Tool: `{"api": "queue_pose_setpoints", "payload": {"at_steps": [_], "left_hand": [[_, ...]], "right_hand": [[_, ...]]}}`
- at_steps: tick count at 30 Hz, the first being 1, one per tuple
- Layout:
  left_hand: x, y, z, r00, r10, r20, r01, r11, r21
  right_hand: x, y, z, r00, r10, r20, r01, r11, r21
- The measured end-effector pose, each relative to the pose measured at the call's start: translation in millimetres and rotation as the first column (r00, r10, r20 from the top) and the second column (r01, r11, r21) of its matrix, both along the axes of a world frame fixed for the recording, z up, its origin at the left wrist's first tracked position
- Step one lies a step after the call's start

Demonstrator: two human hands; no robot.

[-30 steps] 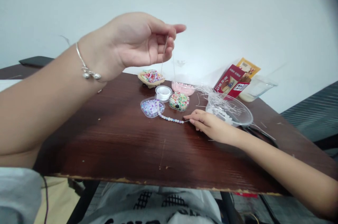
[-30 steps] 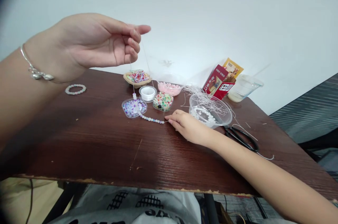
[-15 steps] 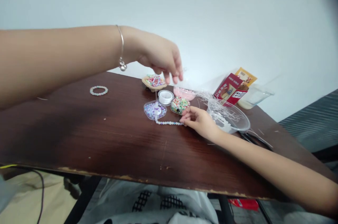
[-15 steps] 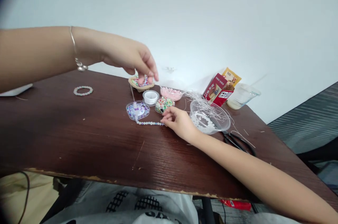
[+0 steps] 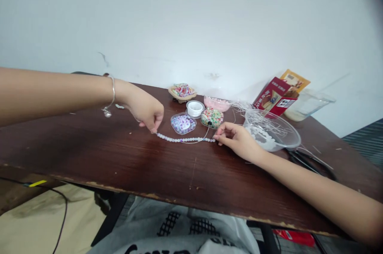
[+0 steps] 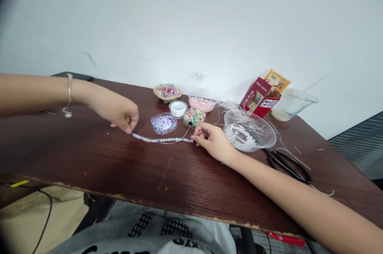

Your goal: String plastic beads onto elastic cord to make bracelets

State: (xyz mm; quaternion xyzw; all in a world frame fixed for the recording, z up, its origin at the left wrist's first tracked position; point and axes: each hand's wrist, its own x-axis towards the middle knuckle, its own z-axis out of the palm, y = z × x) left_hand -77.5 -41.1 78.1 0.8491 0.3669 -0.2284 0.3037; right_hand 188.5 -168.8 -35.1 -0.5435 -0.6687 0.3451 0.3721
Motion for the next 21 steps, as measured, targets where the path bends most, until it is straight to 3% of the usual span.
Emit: {"api": "queue_pose_setpoints", "payload": {"at_steps": [2, 5, 9, 11, 14, 17, 21], "left_hand": [[5, 1, 8.2, 0.995, 0.013, 0.104, -0.013, 1.0, 0.002], [13, -3, 28.7, 0.966, 0.129, 0.224, -0.124, 0.992, -0.035], [25, -16, 54.3, 0.822, 0.344, 0.455, -0.309, 0.939, -0.151], [31, -23, 62.1, 0.801, 0.352, 0.483, -0.33, 0.934, -0.135], [40, -33, 69.6, 0.869, 0.215, 0.447, -0.249, 0.968, 0.019], [48, -37, 74.3, 0.917, 0.016, 0.399, -0.084, 0.985, 0.154], [60, -31, 70.4, 0.912, -0.205, 0.355, 0.088, 0.944, 0.318]], "right_hand": [[1, 0, 1.4, 0.994, -0.01, -0.11, 0.008, 1.0, -0.018], [2, -1, 4.8, 0.983, -0.036, -0.183, 0.025, 0.998, -0.06], [4, -2, 5.9, 0.996, -0.021, -0.084, 0.017, 0.998, -0.056], [4, -2, 5.1, 1.0, -0.024, -0.021, 0.023, 0.999, -0.03], [3, -1, 4.7, 1.0, -0.008, 0.029, 0.007, 1.0, 0.028], [1, 0, 6.2, 0.998, 0.021, 0.062, -0.027, 0.995, 0.095], [-3, -2, 14.3, 0.995, -0.014, 0.097, -0.006, 0.98, 0.201]]}}
